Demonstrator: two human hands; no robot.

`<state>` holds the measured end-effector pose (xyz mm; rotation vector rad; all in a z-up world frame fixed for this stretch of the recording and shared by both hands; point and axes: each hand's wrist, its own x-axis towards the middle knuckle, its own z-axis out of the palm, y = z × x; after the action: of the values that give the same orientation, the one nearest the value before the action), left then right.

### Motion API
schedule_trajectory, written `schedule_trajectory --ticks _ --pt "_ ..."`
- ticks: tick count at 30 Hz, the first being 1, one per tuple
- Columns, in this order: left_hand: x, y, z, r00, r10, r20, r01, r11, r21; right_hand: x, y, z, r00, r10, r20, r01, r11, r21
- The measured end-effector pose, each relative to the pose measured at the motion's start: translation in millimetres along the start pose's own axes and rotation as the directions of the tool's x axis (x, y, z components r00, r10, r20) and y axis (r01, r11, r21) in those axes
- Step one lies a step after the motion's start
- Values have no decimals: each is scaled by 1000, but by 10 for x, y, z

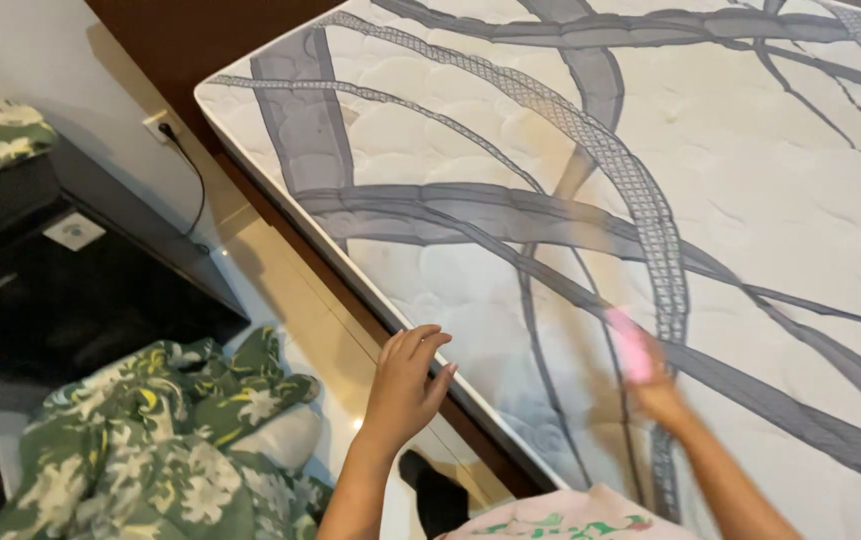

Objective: Organize personal items on a side table and clean a mattress with a broom.

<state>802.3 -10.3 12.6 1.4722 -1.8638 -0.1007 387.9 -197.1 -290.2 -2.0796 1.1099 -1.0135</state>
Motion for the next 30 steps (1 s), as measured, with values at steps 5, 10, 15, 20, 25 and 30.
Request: schedule_trajectory --ticks 5,10,15,20,25,30 --pt "173 -690 -307 1000 4 -8 -4 1000 -19 372 417 -181 494 787 -369 -702 611 365" --pt "340 -1151 -812 1000 -10 -18 11 1000 29 974 -65 1197 771 602 -206 -576 798 177" --pt "418 -1540 -1139 996 -32 -80 42 990 134 1490 -1353 2528 885 245 395 -230 969 -87" --pt "430 -1832 -1201 994 -50 -102 63 990 125 1747 -1625 2214 904 206 375 -254 964 84" --pt "429 -2141 -1288 994 -55 -90 65 992 110 1756 -274 960 807 544 -230 -506 837 206" --pt "507 -2520 -1508 988 -103 -113 125 970 209 2071 272 288 293 705 -645 -688 624 370"
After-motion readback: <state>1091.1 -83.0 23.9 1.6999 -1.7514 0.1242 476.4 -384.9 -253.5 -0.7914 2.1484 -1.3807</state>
